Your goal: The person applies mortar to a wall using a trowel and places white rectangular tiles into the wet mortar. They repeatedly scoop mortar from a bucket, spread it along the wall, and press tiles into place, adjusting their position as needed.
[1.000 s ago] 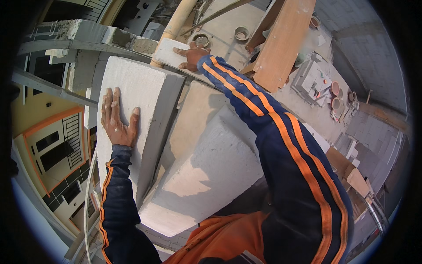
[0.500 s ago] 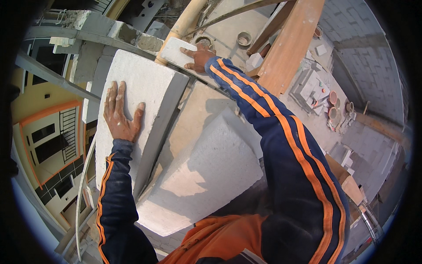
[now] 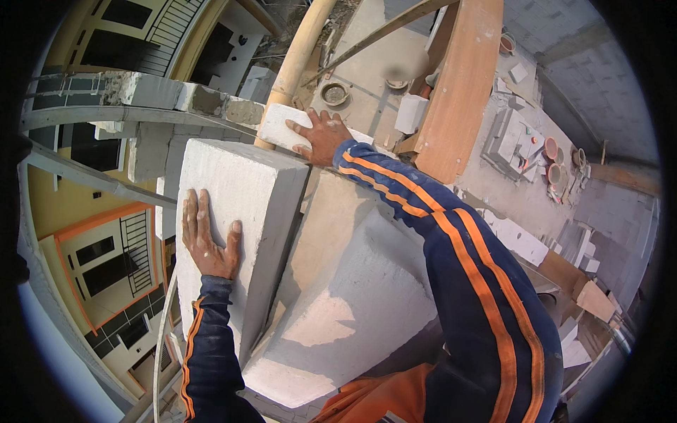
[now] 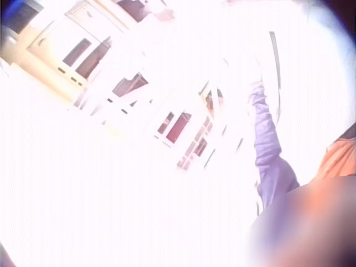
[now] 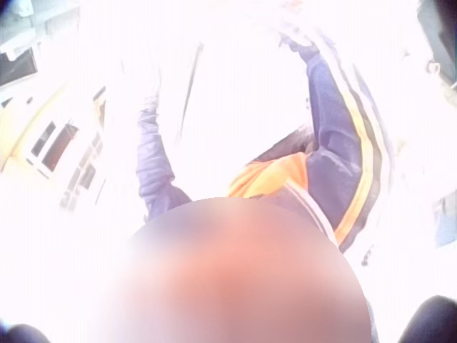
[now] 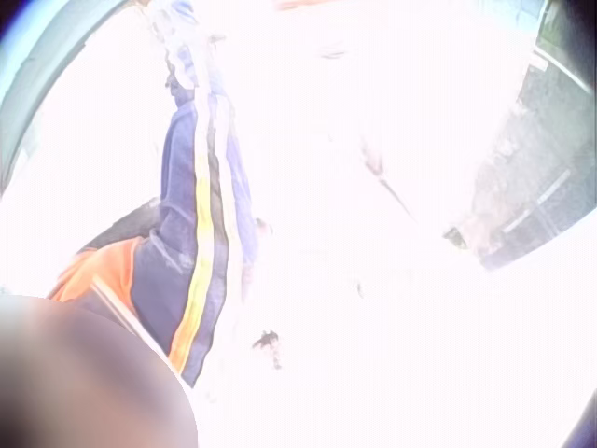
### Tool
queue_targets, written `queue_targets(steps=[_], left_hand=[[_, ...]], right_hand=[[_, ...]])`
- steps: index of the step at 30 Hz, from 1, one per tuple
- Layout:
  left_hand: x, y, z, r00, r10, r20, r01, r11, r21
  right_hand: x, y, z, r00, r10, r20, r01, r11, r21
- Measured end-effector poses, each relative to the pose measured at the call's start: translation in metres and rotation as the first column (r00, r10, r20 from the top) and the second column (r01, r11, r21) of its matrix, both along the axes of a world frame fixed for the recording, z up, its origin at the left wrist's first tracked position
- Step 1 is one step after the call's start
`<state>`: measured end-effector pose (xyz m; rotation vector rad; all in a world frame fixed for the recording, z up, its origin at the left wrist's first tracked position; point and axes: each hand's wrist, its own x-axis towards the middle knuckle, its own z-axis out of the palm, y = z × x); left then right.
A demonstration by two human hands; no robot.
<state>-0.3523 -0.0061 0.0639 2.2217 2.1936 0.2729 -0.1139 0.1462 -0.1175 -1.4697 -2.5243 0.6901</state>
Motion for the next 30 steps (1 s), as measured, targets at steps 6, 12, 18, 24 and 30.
queue_targets(steps=[6,12,18,24,30], left_hand=[[0.002,-0.001,0.002,0.999,0.008,-0.035,-0.009,1.0,-0.002],[0.001,0.001,0.001,1.0,-0.003,-0.009,0.003,1.0,-0.004],[0.002,-0.001,0.003,1.0,-0.002,-0.019,0.002,1.0,-0.014],[0.001,0.0,0.001,0.999,-0.006,-0.031,0.006,1.0,-0.001],[-0.003,-0.001,-0.004,0.999,-0.008,-0.035,0.008,1.0,0.007]], right_hand=[[0.002,0.009,-0.01,1.0,0.021,-0.017,-0.021,1.0,0.005],[0.0,0.005,-0.013,1.0,-0.007,-0.009,0.008,0.997,0.082],[0.001,0.006,-0.013,1.0,-0.004,-0.024,0.006,0.998,0.063],[0.001,0.006,-0.015,0.999,-0.009,-0.042,0.013,0.995,0.098],[0.009,0.018,-0.019,0.995,0.101,-0.006,-0.101,0.994,0.042]])
